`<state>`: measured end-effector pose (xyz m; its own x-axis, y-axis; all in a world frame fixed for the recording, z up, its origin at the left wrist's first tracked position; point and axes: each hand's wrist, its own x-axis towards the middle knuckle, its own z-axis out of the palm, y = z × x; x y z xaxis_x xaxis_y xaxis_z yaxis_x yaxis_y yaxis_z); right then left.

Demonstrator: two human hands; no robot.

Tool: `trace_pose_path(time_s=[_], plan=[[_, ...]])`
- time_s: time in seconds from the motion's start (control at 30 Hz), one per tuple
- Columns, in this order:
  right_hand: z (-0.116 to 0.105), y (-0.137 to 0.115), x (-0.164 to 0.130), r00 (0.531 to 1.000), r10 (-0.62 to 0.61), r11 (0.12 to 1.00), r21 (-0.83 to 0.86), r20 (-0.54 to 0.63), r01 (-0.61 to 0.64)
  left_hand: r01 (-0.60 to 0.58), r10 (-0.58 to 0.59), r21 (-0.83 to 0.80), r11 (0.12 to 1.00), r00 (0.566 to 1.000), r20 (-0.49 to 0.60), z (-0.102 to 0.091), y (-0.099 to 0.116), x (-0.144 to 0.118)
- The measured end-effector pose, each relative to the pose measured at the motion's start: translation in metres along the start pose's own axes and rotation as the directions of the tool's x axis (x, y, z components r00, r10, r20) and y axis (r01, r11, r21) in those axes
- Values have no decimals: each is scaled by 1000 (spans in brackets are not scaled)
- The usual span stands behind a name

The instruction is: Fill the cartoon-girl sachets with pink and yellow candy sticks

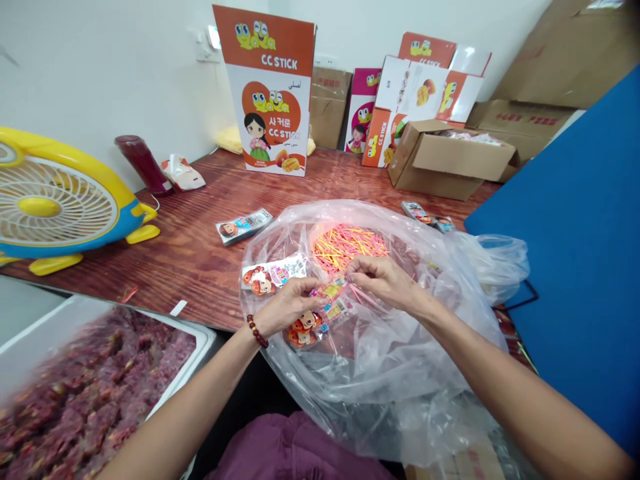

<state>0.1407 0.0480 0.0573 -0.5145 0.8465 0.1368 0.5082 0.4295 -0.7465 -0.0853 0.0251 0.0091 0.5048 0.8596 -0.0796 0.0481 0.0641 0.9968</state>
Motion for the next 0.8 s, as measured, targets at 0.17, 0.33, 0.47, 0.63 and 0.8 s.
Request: trace_pose_path(time_s=[0.17,0.33,0.47,0.63,0.8], plan=[[-5,4,3,994,-3,998,-61,105,9,-58,63,142,988,998,-31,-5,-3,-2],[-4,3,3,996,-87,995,-46,27,88,-49,51,53,997,998,-46,-2,-3,1],[0,-2,2,995,-59,985,158,-79,71,-13,12,-50,999,1000,-11,-1,0,2],[2,-5,4,979,49,936,351,-197,24,13,-15,-86,996,1000,-26,-4,-5,1],[10,-1,14,939,148,786,613,-311,79,45,-50,-168,985,998,-27,-2,-11,0]])
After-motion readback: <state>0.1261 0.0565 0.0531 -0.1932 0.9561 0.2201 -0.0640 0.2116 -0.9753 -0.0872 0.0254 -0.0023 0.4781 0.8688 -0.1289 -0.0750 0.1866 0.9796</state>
